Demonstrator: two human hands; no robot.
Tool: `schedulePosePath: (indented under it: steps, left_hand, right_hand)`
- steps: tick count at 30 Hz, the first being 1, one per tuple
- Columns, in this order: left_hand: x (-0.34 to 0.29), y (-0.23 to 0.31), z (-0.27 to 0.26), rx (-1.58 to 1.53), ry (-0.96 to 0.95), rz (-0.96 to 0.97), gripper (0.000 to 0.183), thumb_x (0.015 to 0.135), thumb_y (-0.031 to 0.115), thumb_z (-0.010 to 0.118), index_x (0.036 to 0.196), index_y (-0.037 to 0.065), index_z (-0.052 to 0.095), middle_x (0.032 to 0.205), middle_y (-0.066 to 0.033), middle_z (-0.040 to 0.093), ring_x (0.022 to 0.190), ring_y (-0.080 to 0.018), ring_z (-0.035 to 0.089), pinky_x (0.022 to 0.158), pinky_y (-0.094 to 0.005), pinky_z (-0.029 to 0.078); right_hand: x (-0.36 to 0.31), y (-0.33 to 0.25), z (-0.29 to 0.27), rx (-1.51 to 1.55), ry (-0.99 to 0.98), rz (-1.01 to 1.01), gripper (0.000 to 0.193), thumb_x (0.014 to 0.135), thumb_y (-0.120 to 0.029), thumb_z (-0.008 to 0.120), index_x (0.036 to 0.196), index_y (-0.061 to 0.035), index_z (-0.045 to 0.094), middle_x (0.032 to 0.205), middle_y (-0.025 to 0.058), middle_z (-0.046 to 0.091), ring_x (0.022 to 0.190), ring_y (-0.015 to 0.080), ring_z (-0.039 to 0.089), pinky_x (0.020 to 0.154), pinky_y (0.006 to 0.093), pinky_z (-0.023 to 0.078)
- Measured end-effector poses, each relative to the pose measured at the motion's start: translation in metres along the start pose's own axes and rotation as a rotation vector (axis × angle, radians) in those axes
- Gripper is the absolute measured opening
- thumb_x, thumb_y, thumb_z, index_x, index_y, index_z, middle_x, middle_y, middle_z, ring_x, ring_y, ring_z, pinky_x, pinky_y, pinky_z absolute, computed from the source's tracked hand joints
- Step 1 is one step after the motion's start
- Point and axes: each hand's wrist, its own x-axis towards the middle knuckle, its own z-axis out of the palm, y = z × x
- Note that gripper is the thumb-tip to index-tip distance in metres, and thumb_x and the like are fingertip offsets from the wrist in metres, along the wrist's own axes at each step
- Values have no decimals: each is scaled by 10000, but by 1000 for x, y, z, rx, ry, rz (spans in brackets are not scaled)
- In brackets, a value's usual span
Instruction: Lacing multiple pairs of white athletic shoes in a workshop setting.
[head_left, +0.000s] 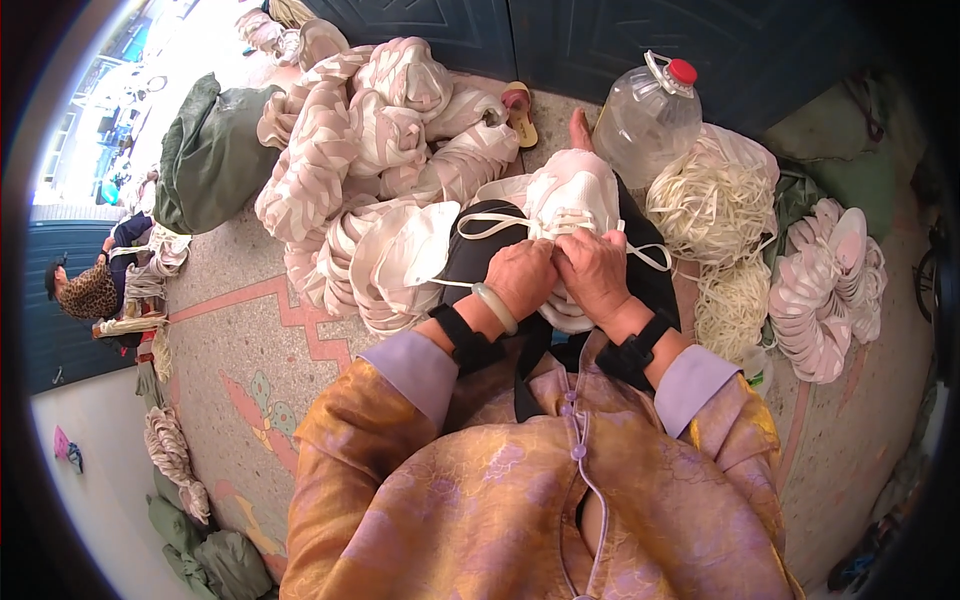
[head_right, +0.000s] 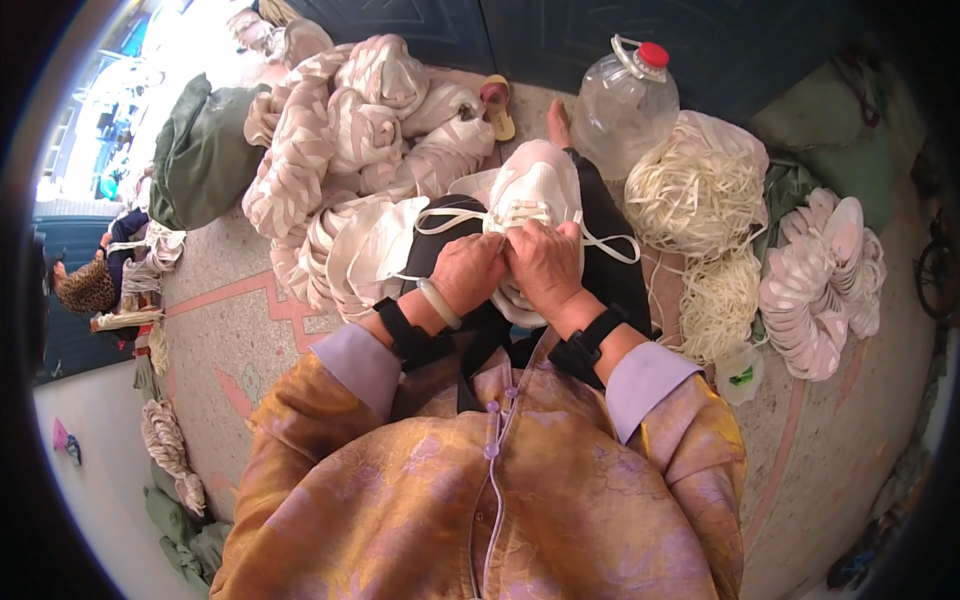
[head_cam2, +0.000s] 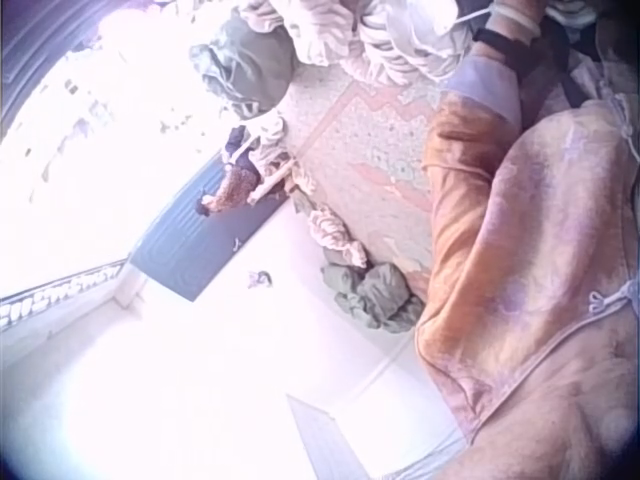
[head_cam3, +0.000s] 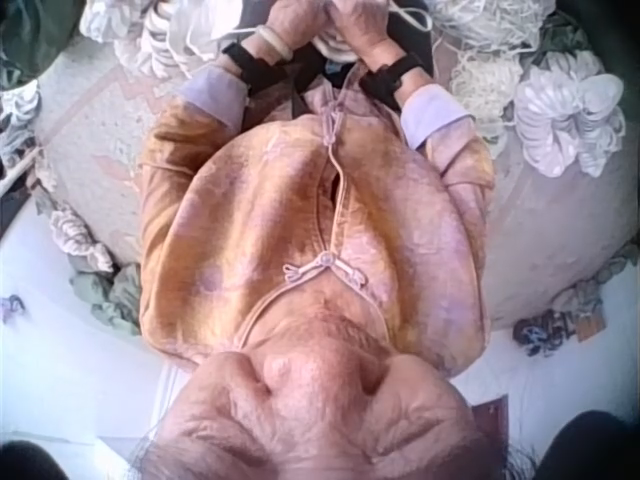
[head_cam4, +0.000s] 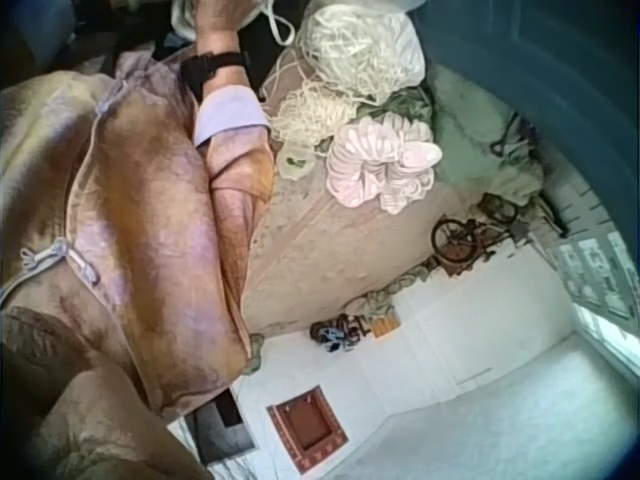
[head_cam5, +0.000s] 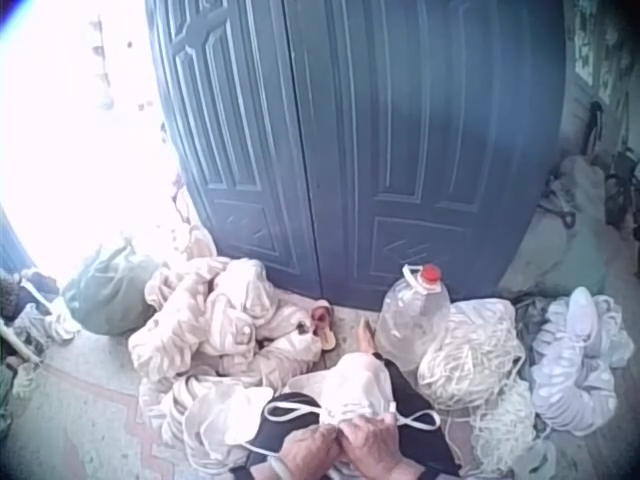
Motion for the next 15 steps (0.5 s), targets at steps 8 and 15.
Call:
schedulePosePath:
  steps: [8,15]
  left_hand:
    - [5,2,-7,-30,-76,-16,130,759,117,502,815,6,541,755,-205,599,756,-379,579,678,-462,451]
    - [-1,2,-4,54,-56,18,175,771,117,488,890,-5,526,753,-218,599,757,-389,585,692,-468,456]
  right_hand:
    - [13,4,-2,-62,-20,-204,63,747,-114,540,735,-82,592,708,80,566,692,248,580,767,440,351]
    - [-7,1,-41,-107,-139,-225,68,711,-74,530,654,-93,562,677,74,543,669,228,569,793,448,340]
